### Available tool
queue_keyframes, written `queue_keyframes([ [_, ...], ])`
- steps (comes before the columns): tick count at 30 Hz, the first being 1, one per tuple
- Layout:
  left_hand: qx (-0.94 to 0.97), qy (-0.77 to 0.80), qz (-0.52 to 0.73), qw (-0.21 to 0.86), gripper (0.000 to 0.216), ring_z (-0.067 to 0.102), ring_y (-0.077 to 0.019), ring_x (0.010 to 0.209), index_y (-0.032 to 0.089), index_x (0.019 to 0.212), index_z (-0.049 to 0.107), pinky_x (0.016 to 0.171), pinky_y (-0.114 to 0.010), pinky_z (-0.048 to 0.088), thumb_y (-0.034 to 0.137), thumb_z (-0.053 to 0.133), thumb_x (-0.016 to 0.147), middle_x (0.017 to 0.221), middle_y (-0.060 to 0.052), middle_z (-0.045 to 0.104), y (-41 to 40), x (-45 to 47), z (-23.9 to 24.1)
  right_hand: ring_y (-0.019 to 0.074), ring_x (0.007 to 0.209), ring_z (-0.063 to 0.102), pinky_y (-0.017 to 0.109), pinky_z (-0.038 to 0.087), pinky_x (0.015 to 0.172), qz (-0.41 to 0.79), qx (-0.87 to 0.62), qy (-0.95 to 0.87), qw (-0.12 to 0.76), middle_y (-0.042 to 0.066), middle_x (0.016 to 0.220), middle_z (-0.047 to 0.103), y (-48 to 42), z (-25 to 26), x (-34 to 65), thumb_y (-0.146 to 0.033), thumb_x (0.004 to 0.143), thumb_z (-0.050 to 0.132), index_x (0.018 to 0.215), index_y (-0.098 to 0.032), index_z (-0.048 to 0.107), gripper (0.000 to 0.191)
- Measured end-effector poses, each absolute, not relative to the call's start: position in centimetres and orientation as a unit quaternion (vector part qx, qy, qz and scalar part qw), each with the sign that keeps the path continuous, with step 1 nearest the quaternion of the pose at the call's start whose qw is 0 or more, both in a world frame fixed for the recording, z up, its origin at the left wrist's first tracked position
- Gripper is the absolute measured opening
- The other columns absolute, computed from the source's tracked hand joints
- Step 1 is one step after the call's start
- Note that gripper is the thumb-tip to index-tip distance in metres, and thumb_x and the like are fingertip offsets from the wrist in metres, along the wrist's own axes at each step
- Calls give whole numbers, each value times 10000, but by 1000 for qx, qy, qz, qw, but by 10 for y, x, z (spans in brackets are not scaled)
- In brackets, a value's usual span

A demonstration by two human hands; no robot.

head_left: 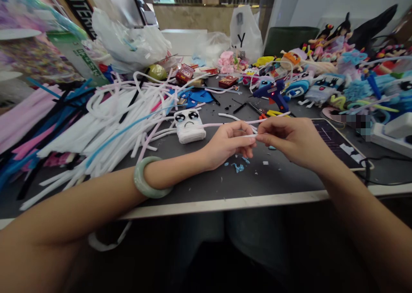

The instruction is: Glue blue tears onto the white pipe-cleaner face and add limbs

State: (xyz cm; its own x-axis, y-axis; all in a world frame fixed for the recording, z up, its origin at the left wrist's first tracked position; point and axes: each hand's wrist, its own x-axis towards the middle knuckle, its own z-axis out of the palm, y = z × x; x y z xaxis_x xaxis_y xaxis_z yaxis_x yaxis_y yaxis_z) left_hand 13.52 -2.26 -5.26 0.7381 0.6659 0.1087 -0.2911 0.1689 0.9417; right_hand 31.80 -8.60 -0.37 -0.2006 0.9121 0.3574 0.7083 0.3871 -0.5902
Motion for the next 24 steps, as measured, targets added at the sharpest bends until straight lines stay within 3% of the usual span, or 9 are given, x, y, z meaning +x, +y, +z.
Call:
queue_keyframes([
  [7,540,173,319,759,198,669,-118,558,153,796,551,566,-233,514,304,678,806,686,-12,679,-22,135,-51,122,589,494,270,373,575,151,-524,-762,350,-25,658,608,-86,-6,318,-338,863,691,774,-224,685,145],
  [24,556,170,332,743,201,662,-96,557,135,773,592,572,-218,519,235,762,733,687,3,684,-20,136,-55,120,598,538,255,387,571,135,-518,-765,358,-19,677,674,-84,-8,321,-307,838,721,759,-231,744,112],
])
